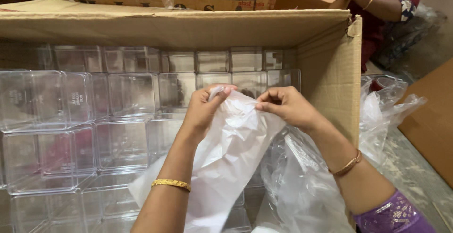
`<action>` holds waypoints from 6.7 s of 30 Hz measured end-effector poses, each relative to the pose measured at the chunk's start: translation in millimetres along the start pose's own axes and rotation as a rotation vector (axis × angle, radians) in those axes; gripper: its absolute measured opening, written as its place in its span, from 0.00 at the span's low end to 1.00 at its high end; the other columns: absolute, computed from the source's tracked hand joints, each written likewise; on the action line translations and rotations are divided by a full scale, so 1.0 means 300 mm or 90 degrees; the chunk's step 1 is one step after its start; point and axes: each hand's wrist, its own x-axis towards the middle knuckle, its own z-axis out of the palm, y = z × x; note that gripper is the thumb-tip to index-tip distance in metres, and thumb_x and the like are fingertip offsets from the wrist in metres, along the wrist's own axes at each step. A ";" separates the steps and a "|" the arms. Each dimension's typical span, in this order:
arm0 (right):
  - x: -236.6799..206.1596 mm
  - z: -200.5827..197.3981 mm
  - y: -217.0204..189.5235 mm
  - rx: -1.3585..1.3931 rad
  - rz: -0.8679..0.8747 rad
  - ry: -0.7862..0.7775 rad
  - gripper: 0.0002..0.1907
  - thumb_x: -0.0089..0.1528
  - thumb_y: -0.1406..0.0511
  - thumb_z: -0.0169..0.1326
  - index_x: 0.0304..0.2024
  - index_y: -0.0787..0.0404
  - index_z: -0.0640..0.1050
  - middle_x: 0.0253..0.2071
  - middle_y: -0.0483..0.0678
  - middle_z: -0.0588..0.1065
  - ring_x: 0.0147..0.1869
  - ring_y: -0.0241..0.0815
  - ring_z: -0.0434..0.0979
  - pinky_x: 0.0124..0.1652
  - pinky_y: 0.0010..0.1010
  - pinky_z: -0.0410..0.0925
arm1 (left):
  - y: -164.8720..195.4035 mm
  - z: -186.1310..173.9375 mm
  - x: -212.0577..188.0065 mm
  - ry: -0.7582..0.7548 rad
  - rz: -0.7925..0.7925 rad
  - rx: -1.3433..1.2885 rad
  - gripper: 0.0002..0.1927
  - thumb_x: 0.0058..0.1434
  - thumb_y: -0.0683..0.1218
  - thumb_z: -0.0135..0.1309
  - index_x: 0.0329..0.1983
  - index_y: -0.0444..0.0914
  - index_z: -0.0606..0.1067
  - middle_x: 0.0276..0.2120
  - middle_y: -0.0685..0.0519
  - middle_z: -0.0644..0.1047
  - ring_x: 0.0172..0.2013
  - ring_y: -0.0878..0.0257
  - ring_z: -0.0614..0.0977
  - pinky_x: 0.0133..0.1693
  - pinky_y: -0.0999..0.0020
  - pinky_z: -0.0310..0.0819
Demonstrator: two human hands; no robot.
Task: The person sits before a large carton filled with clear plastic boxes and packs them into thin plastic bags one at a time. They open a bag, insert a plastic box, gather and twist the bag closed, and set the bagged box aside, repeating the cycle.
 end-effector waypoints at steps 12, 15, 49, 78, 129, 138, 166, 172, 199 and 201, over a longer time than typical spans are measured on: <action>-0.034 -0.040 -0.024 0.033 0.023 0.041 0.15 0.68 0.66 0.50 0.52 0.67 0.81 0.41 0.43 0.83 0.42 0.28 0.78 0.45 0.22 0.72 | -0.091 0.086 0.047 0.104 0.009 0.034 0.11 0.62 0.51 0.62 0.33 0.42 0.73 0.25 0.62 0.71 0.26 0.73 0.68 0.29 0.76 0.61; -0.044 -0.049 -0.029 0.051 0.017 0.073 0.15 0.67 0.66 0.52 0.52 0.67 0.82 0.42 0.43 0.83 0.43 0.29 0.78 0.45 0.22 0.73 | -0.106 0.079 0.048 0.047 -0.004 -0.006 0.14 0.64 0.51 0.63 0.33 0.40 0.72 0.25 0.61 0.69 0.27 0.73 0.66 0.30 0.75 0.60; 0.300 -0.080 0.165 -0.574 -0.017 0.227 0.29 0.56 0.70 0.50 0.62 0.59 0.72 0.53 0.74 0.71 0.50 0.71 0.75 0.48 0.51 0.70 | -0.013 0.080 0.248 0.113 -0.110 0.774 0.32 0.59 0.38 0.45 0.66 0.58 0.68 0.41 0.41 0.81 0.43 0.43 0.82 0.44 0.48 0.75; 0.142 -0.038 -0.026 -0.354 0.084 0.385 0.17 0.62 0.68 0.46 0.48 0.59 0.82 0.43 0.58 0.81 0.48 0.54 0.84 0.49 0.40 0.73 | -0.052 0.124 0.245 0.246 -0.090 0.577 0.18 0.65 0.50 0.45 0.48 0.33 0.76 0.48 0.33 0.79 0.51 0.37 0.78 0.53 0.51 0.71; -0.153 0.043 -0.098 0.065 -0.045 -0.398 0.37 0.69 0.44 0.48 0.67 0.65 0.73 0.68 0.54 0.73 0.74 0.45 0.66 0.71 0.38 0.59 | -0.094 0.158 0.137 0.055 0.146 0.543 0.17 0.63 0.55 0.57 0.42 0.37 0.82 0.35 0.40 0.83 0.38 0.46 0.84 0.40 0.56 0.76; -0.307 -0.226 -0.134 -0.343 0.163 -0.331 0.33 0.60 0.44 0.49 0.62 0.49 0.81 0.52 0.47 0.80 0.57 0.45 0.79 0.57 0.37 0.73 | -0.109 -0.026 0.025 -0.046 -0.007 0.105 0.21 0.65 0.57 0.59 0.50 0.36 0.76 0.40 0.53 0.80 0.40 0.68 0.77 0.44 0.72 0.73; -0.048 -0.019 0.060 -0.071 0.067 0.075 0.15 0.67 0.64 0.51 0.51 0.65 0.82 0.38 0.41 0.81 0.41 0.28 0.75 0.44 0.22 0.70 | -0.142 -0.002 0.022 -0.002 -0.046 -0.009 0.13 0.63 0.46 0.66 0.40 0.37 0.73 0.32 0.58 0.75 0.33 0.69 0.74 0.37 0.71 0.71; -0.037 -0.005 0.031 0.072 0.010 0.156 0.12 0.65 0.67 0.56 0.47 0.67 0.84 0.39 0.45 0.83 0.40 0.30 0.78 0.42 0.22 0.73 | -0.135 -0.001 0.026 -0.046 -0.065 -0.017 0.12 0.64 0.51 0.61 0.39 0.38 0.78 0.33 0.59 0.77 0.36 0.72 0.74 0.41 0.75 0.68; 0.414 0.100 0.058 -0.198 -0.089 0.203 0.15 0.60 0.73 0.49 0.47 0.58 0.79 0.46 0.55 0.80 0.49 0.54 0.80 0.46 0.40 0.73 | 0.093 -0.200 0.170 0.245 0.100 0.851 0.15 0.60 0.52 0.60 0.42 0.37 0.74 0.32 0.42 0.80 0.35 0.49 0.81 0.39 0.54 0.76; 0.440 0.128 0.072 -0.368 -0.166 0.170 0.22 0.60 0.74 0.46 0.54 0.54 0.80 0.52 0.56 0.79 0.52 0.55 0.79 0.50 0.41 0.72 | 0.067 -0.205 0.161 0.234 0.074 0.921 0.15 0.60 0.50 0.59 0.44 0.37 0.73 0.34 0.41 0.80 0.36 0.48 0.81 0.39 0.54 0.75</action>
